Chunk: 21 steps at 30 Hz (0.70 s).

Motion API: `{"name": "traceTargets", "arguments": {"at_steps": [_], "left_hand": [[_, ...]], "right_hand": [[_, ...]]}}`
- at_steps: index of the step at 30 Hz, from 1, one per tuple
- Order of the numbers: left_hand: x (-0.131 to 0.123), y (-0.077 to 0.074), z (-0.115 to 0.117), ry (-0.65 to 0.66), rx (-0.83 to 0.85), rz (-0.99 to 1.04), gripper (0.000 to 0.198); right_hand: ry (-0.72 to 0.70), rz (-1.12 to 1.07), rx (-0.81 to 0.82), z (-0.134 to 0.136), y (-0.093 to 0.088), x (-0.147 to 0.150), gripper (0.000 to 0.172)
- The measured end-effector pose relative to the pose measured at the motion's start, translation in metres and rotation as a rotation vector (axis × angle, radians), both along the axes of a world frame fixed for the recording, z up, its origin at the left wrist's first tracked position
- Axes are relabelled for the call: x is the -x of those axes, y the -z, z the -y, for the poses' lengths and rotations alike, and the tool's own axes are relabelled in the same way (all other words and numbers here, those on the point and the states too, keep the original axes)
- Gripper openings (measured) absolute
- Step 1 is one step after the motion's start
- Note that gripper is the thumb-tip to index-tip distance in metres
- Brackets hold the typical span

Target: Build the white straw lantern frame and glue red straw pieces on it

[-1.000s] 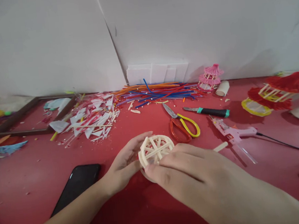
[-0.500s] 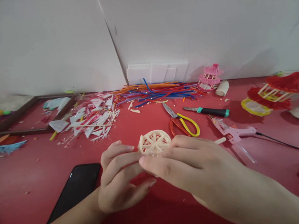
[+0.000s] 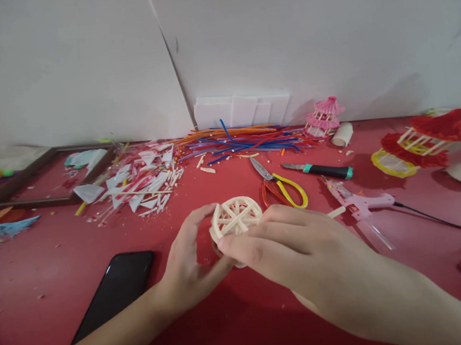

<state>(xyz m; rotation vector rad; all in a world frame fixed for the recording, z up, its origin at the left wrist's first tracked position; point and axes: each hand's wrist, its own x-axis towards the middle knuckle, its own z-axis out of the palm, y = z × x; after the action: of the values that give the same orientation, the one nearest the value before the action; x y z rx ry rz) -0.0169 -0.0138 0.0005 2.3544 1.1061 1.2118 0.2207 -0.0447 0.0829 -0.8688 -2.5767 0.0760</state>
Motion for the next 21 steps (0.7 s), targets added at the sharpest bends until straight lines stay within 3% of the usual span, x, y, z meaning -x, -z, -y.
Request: {"name": "traceTargets", "arguments": {"at_steps": [4,8,14,17,21], "left_hand": [[0.0047,-0.0003,-0.0007,0.095,0.048,0.037,0.070],[0.0067,0.0005,-0.0035,0.184,0.053,0.072,0.073],[0.0059,-0.0013,-0.0037,0.152,-0.068,0.056,0.072],[0.0058,-0.0045,-0.0013,0.091,-0.258,0.043,0.054],[0.0030,-0.0083,0.0006,0.143,-0.400,0.008,0.030]], "right_hand": [[-0.001,-0.042,-0.011,0.0005,-0.0002,0.0001,0.046],[-0.011,-0.047,0.031,0.0013,-0.0025,0.0007,0.057],[-0.064,-0.023,0.026,-0.0007,-0.0052,0.0016,0.051],[-0.058,-0.053,0.034,-0.0018,-0.0033,0.0020,0.053],[-0.073,-0.052,0.048,-0.0018,-0.0021,0.0028,0.047]]}}
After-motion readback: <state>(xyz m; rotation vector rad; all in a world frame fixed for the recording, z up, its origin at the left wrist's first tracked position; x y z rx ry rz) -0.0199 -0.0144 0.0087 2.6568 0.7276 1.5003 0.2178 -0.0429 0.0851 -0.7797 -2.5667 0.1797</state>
